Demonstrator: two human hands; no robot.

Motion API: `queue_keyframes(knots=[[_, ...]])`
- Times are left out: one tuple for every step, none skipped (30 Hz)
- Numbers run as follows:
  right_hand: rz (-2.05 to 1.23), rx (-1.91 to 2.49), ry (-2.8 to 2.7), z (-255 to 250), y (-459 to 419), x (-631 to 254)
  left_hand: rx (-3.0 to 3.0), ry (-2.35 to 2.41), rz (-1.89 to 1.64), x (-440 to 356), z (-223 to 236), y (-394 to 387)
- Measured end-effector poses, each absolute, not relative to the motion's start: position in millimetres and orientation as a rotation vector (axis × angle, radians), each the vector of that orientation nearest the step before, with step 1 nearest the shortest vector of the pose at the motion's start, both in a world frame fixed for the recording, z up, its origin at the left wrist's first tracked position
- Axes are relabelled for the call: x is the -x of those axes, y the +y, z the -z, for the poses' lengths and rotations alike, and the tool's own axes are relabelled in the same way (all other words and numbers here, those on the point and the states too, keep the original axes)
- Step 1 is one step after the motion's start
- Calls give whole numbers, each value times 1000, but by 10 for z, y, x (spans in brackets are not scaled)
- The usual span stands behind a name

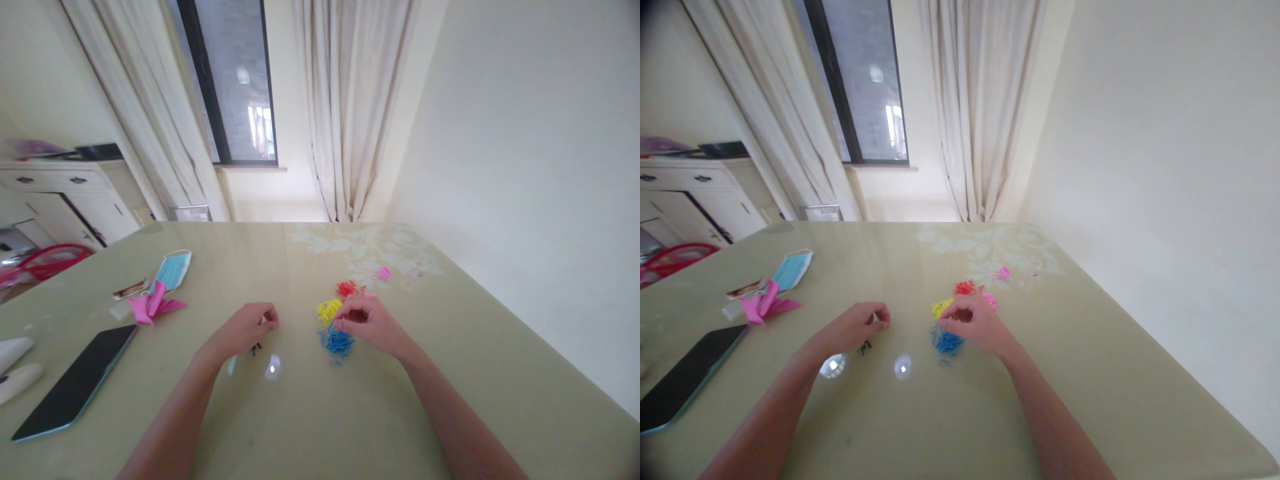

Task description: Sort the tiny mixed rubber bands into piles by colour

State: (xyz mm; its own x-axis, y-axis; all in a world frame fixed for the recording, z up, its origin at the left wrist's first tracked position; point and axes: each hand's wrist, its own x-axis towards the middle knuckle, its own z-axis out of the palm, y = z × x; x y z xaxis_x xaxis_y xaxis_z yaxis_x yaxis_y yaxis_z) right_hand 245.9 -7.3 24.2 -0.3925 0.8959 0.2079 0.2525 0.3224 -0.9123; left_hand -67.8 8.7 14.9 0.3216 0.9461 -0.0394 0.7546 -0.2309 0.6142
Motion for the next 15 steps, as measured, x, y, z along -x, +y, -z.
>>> queue_keyframes(knots=[[-972, 1082, -1950, -210, -54, -2458, -2034, 1487, -527, 641, -162, 85], [-872, 1131, -2042, -179, -40, -2452, -2007, 1466, -587, 599, -179, 81], [-798, 1163, -2115, -152, -30, -2442, -1974, 1429, -646, 553, -198, 73], [-748, 1183, -2174, -130, -24, -2430, -1931, 1380, -701, 505, -218, 61], [-714, 1198, -2222, -115, -22, -2418, -1877, 1325, -750, 456, -237, 45], [-685, 1213, -2257, -107, -22, -2407, -1813, 1273, -793, 407, -254, 26], [-660, 1224, -2275, -106, -24, -2397, -1742, 1222, -829, 359, -268, 6], [-644, 1226, -2275, -109, -28, -2388, -1664, 1177, -856, 314, -278, -16], [-640, 1213, -2255, -115, -33, -2380, -1583, 1139, -877, 272, -283, -37], [-652, 1190, -2221, -122, -40, -2371, -1504, 1106, -892, 233, -285, -58], [-678, 1160, -2176, -129, -50, -2359, -1437, 1076, -900, 199, -283, -76], [-711, 1130, -2121, -135, -62, -2344, -1388, 1048, -904, 170, -278, -92], [-750, 1105, -2062, -141, -76, -2326, -1361, 1025, -905, 146, -270, -104], [-788, 1087, -2008, -147, -93, -2304, -1355, 1005, -906, 127, -262, -114], [-823, 1072, -1964, -153, -111, -2282, -1363, 988, -909, 112, -253, -120]])
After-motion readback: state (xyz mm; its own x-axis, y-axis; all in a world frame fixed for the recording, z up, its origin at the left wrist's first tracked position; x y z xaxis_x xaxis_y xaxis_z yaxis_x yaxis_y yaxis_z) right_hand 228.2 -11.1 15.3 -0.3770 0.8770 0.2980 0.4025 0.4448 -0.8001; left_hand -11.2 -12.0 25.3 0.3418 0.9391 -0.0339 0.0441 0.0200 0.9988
